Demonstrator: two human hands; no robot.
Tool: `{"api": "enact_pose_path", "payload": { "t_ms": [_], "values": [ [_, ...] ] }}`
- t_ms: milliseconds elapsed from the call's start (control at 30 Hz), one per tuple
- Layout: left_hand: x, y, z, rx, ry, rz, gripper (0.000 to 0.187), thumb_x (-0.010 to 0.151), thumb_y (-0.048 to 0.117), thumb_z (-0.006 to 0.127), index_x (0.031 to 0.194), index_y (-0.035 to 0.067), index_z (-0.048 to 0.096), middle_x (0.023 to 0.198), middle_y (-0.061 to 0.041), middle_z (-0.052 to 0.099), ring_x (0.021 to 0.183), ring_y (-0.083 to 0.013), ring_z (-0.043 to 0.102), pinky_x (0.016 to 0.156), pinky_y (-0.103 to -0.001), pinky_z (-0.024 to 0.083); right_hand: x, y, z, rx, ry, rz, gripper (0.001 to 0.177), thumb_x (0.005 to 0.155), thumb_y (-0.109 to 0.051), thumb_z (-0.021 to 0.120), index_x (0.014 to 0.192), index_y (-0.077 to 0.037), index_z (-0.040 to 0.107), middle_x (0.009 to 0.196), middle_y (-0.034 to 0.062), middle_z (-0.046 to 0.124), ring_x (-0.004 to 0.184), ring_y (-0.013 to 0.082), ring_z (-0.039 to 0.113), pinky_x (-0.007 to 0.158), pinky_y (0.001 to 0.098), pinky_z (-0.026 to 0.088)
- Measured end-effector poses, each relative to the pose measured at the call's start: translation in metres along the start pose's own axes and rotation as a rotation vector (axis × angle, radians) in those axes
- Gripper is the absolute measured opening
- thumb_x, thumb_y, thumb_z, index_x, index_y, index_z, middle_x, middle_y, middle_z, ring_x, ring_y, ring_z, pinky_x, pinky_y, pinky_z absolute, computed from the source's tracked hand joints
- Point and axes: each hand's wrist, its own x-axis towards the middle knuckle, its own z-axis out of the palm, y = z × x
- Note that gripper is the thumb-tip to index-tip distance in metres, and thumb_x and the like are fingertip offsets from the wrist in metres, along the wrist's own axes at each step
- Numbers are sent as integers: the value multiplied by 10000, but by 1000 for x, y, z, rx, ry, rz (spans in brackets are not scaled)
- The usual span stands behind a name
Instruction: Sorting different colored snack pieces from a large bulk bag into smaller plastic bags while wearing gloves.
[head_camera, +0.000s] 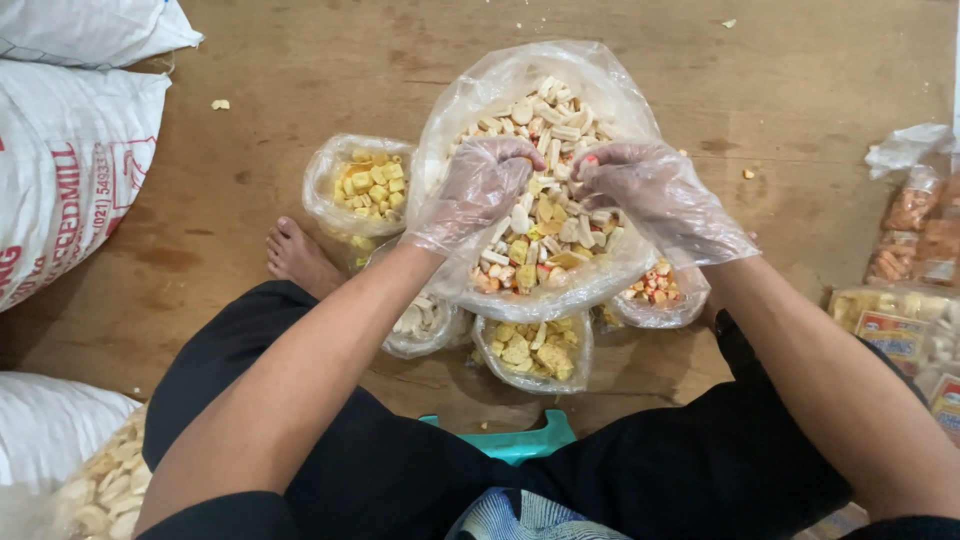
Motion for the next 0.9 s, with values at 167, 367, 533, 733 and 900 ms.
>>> {"api": "enact_pose_path", "payload": {
  "t_ms": [167, 367, 533, 733, 900],
  "values": [
    [-11, 25, 5, -463, -22, -150, 266, 739, -17, 584, 925, 49, 762, 588, -126, 645, 467, -122, 580, 328, -200, 465, -14, -2, -23, 128, -11, 2, 228, 879, -57, 630, 1095, 5, 668, 806, 95, 664, 664, 153, 709, 585, 239, 628],
    [-13, 30, 7, -612, -133, -128, 215, 866, 25, 645, 1071, 35, 710, 760, -152, 715, 549, -158, 678, 372, -206, 529, -27, 10, -64, 156, 140, 14, 193, 915, -93, 605, 1092, -85, 682, 754, 40, 594, 608, 103, 631, 511, 228, 555],
    [8, 4, 1, -453, -334, -169, 190, 1045, 93, 569, 1199, 100, 681, 886, -72, 711, 608, -100, 623, 466, -171, 515, -19, 33, -116, 141, 83, 150, 144, 972, -30, 489, 1054, -89, 592, 768, 1, 537, 586, 104, 475, 547, 231, 409],
    [4, 12, 5, -424, -331, -233, 242, 1053, 81, 531, 1268, 91, 641, 793, -31, 672, 609, -96, 595, 516, -195, 492, -9, 81, -142, 88, 295, 228, 265, 804, 70, 405, 889, -44, 628, 603, 36, 449, 488, 120, 382, 426, 255, 293],
    [2, 11, 22, -518, -93, -259, 204, 850, 42, 610, 1010, 64, 734, 597, -131, 631, 477, -158, 598, 400, -255, 504, 11, 170, -168, 130, 470, 91, 183, 774, 41, 541, 836, -19, 702, 595, 108, 471, 477, 126, 460, 357, 228, 375]
  ]
}}
